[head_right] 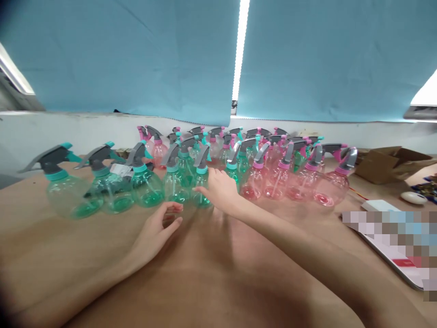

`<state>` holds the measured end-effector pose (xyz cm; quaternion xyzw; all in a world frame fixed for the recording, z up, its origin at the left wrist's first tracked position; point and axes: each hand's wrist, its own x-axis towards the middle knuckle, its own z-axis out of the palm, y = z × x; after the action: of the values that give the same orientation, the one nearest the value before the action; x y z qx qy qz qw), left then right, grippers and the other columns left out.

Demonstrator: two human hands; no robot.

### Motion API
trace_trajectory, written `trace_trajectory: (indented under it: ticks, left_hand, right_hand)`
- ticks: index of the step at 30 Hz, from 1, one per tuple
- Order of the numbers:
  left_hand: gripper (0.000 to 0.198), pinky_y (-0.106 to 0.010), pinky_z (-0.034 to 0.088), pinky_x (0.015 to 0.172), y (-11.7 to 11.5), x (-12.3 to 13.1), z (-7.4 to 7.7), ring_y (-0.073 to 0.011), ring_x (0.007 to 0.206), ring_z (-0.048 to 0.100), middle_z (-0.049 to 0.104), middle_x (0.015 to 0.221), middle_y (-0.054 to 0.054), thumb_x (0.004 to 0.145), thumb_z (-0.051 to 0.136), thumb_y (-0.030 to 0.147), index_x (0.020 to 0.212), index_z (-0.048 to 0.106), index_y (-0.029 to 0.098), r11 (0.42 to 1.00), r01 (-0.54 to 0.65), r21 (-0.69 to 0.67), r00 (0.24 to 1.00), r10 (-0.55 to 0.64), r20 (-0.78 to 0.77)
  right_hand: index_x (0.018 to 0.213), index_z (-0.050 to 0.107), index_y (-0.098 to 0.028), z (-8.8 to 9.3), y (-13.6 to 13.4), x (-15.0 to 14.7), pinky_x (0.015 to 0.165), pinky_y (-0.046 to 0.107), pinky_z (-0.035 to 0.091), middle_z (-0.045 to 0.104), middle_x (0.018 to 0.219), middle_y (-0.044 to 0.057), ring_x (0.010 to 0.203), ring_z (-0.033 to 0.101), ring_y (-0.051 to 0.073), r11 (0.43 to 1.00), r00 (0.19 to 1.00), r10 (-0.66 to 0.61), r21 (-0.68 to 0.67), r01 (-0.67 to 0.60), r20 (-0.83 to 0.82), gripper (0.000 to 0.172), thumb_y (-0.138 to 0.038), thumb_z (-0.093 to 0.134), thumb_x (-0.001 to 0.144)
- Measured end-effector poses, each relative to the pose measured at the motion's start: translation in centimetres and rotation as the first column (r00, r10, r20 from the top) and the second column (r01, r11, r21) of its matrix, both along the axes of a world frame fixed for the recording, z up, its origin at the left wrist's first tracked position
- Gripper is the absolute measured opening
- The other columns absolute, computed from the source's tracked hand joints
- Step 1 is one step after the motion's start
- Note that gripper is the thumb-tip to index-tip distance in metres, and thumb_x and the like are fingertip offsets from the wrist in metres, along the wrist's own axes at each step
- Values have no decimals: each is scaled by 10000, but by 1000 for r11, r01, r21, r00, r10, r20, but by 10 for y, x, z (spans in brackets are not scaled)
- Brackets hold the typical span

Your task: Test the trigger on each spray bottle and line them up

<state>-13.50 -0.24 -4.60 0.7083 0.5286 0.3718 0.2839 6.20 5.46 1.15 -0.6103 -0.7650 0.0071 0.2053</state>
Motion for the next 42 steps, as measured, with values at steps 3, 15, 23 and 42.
trace_trajectory:
  ticks: [3, 15, 23, 42]
  left_hand:
    - [206, -428, 470, 978, 5, 2, -1, -237, 1097, 613, 628, 1159, -67, 870, 525, 252, 1071, 547, 214, 1000, 1, 6, 1000, -1, -3]
    - [166, -423, 521, 902, 5, 23, 0, -236, 1012, 652, 653, 1103, -67, 863, 516, 228, 1024, 551, 208, 999, 39, 9, 999, -39, 15]
    - [163, -409, 524, 874, -2, 47, 5, -227, 970, 668, 677, 1046, -51, 849, 524, 211, 1007, 566, 213, 996, 81, 24, 997, -81, 17]
    - [132, -315, 541, 685, -28, 76, 9, -204, 881, 678, 666, 1023, -53, 887, 522, 254, 1009, 557, 216, 991, 133, -24, 991, -132, 12]
  right_hand:
    - [1218, 543, -138, 1, 4, 1, 813, 409, 500, 662, 1180, 172, 1087, 619, 336, 1000, 1000, -17, -14, 17, 1, 530, -526, 616, 865]
    - [1452, 363, -120, -1, -9, 8, 886, 432, 498, 595, 1325, 171, 1156, 601, 332, 999, 996, 24, 50, -20, -87, 706, -499, 585, 899]
    - [1187, 626, -204, -15, -41, 79, 838, 411, 503, 717, 1106, 87, 987, 678, 294, 980, 987, -75, 174, 99, -139, 342, -420, 548, 935]
    - [1231, 505, -110, -19, 4, 64, 782, 431, 491, 678, 1123, 208, 1039, 653, 385, 972, 948, -237, -63, 228, -213, 652, -641, 546, 855]
